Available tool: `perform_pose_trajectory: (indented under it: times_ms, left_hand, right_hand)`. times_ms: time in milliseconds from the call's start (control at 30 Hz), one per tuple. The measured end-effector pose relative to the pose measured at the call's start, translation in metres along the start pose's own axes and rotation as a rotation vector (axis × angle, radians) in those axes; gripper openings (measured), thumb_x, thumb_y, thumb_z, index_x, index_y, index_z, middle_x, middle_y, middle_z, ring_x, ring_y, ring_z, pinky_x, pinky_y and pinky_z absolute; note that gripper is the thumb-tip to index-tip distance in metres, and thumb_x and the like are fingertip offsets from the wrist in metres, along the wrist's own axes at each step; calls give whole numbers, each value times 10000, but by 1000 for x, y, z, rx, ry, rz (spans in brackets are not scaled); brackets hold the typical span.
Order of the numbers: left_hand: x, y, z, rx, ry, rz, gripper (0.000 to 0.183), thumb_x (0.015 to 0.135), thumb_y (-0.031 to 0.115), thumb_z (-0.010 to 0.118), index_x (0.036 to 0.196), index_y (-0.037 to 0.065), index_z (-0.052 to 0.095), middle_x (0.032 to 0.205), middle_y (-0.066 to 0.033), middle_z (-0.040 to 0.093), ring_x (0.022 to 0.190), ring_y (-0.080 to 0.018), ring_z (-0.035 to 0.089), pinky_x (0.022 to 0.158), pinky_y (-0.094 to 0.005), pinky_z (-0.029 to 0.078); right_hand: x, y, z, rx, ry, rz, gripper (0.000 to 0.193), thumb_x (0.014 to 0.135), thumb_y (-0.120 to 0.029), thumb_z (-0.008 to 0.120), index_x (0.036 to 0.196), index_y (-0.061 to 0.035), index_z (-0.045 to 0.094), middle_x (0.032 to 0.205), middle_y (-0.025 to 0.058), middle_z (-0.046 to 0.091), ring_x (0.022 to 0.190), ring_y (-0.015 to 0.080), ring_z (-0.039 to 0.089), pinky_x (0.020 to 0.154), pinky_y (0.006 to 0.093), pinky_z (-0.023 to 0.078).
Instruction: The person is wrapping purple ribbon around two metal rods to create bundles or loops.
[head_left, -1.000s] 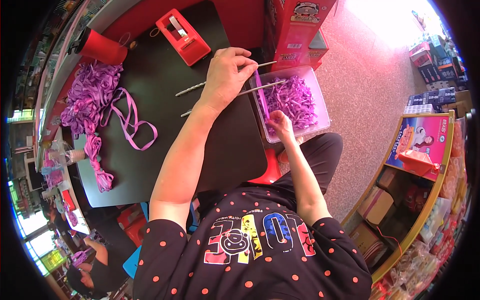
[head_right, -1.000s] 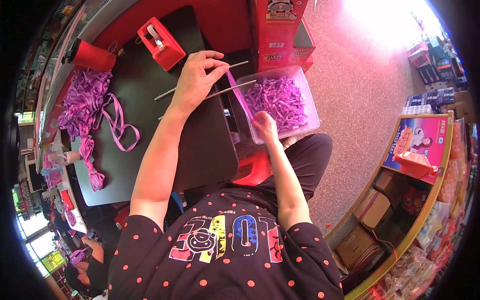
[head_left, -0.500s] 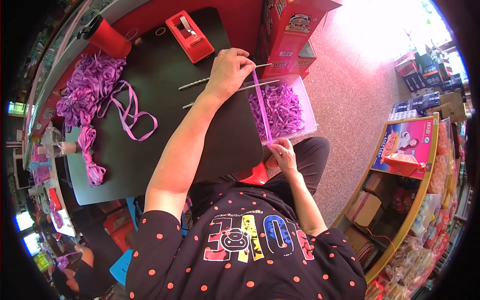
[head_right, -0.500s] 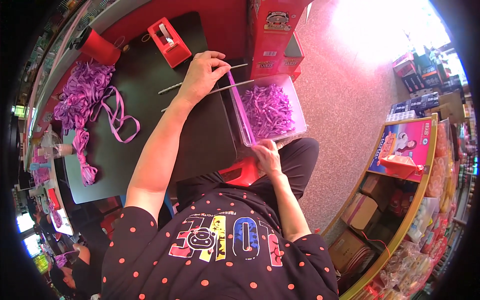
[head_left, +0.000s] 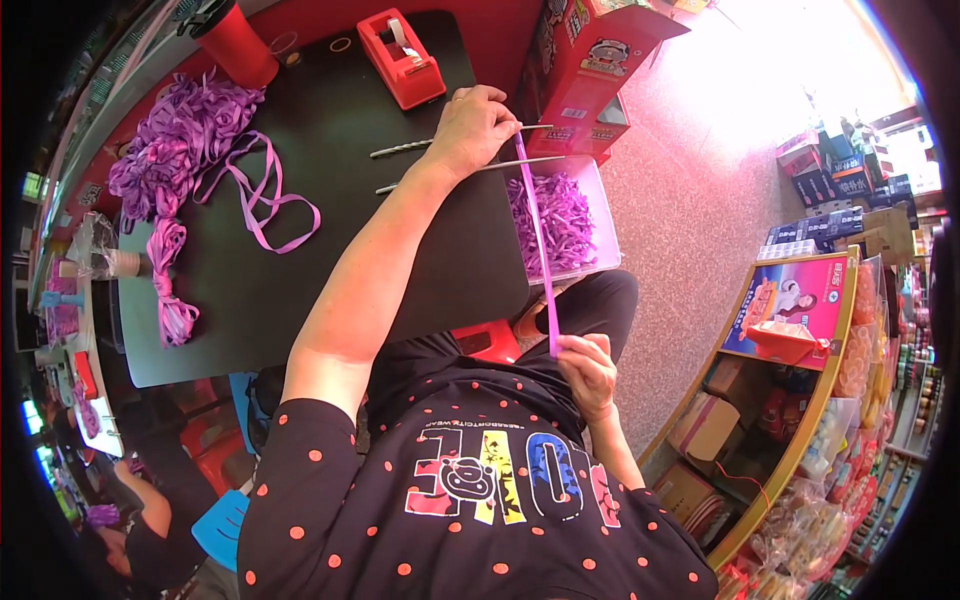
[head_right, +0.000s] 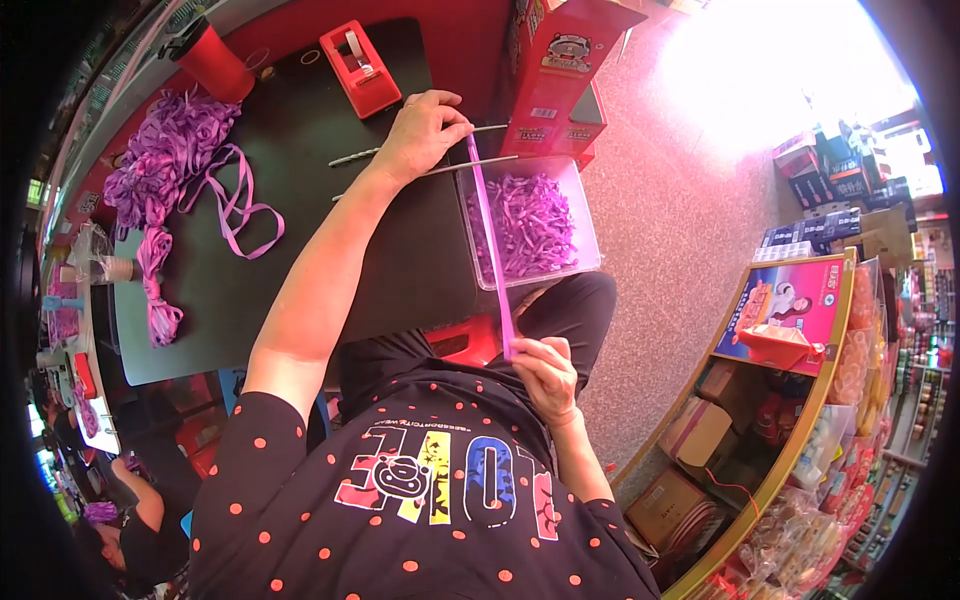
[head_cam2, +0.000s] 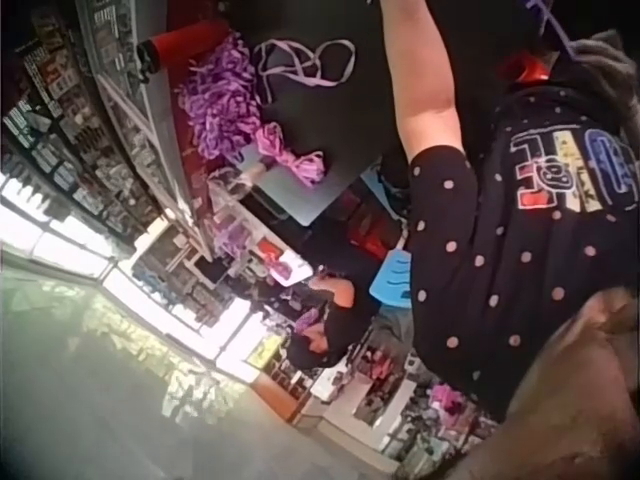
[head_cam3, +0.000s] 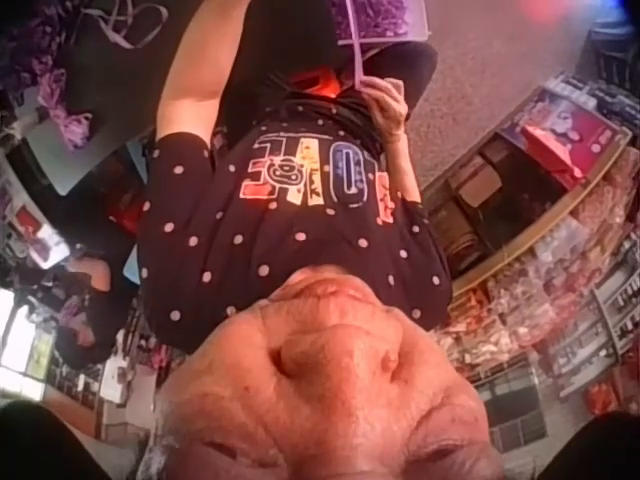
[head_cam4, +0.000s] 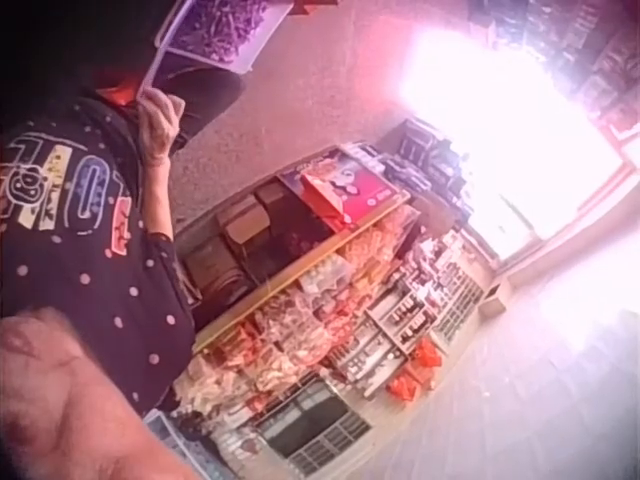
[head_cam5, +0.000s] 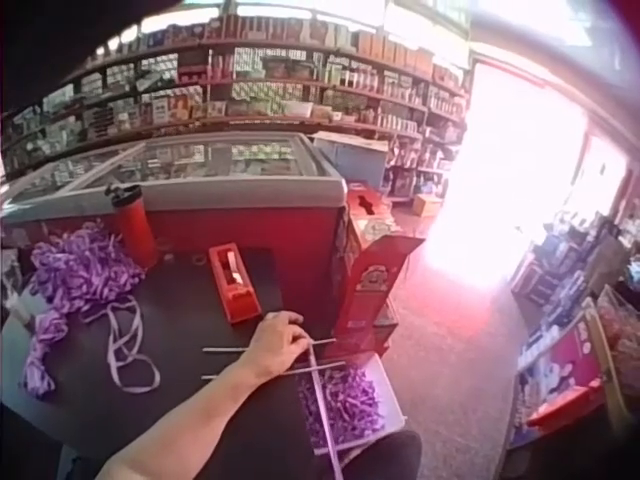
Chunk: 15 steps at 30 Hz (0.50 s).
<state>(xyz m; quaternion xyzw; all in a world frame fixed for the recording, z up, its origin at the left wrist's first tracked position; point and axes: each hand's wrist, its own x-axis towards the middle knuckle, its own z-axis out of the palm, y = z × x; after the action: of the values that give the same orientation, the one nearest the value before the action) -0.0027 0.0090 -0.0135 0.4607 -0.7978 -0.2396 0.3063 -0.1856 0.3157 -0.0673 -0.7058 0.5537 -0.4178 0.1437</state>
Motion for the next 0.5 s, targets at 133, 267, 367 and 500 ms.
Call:
perform_pose_trajectory:
  times_ms: [133, 267, 367, 500]
  left_hand:
    - [2, 0, 0, 11, -30, -14, 210, 829, 239, 660, 908, 53, 719, 1232, -63, 557, 1183, -268, 445, 994, -366, 377]
    - [2, -1, 2, 47, -31, 3, 217, 835, 247, 649, 904, 56, 724, 1231, -61, 559, 1183, -270, 446, 1002, -377, 368]
    - [3, -2, 2, 53, -35, -1, 216, 836, 249, 643, 893, 59, 728, 1226, -62, 564, 1182, -272, 449, 1004, -378, 365]
    - [3, -3, 3, 47, -26, 0, 209, 831, 245, 644, 887, 62, 729, 1221, -65, 570, 1178, -275, 455, 996, -378, 373]
  right_hand:
    - [0, -2, -1, 108, -68, -10, 152, 711, -29, 723, 857, -54, 688, 908, 56, 684, 775, 204, 599, 740, 318, 432]
    - [-5, -2, 2, 78, -30, 42, 217, 705, -10, 726, 915, -39, 683, 875, 67, 679, 756, 209, 592, 722, 322, 442]
    - [-11, -9, 2, 114, 13, 143, 244, 699, 8, 723, 937, -27, 677, 859, 73, 677, 728, 212, 586, 704, 325, 447]
    - [3, -25, -13, 118, 41, 82, 247, 689, 55, 701, 924, -18, 675, 809, 68, 674, 685, 210, 561, 665, 326, 439]
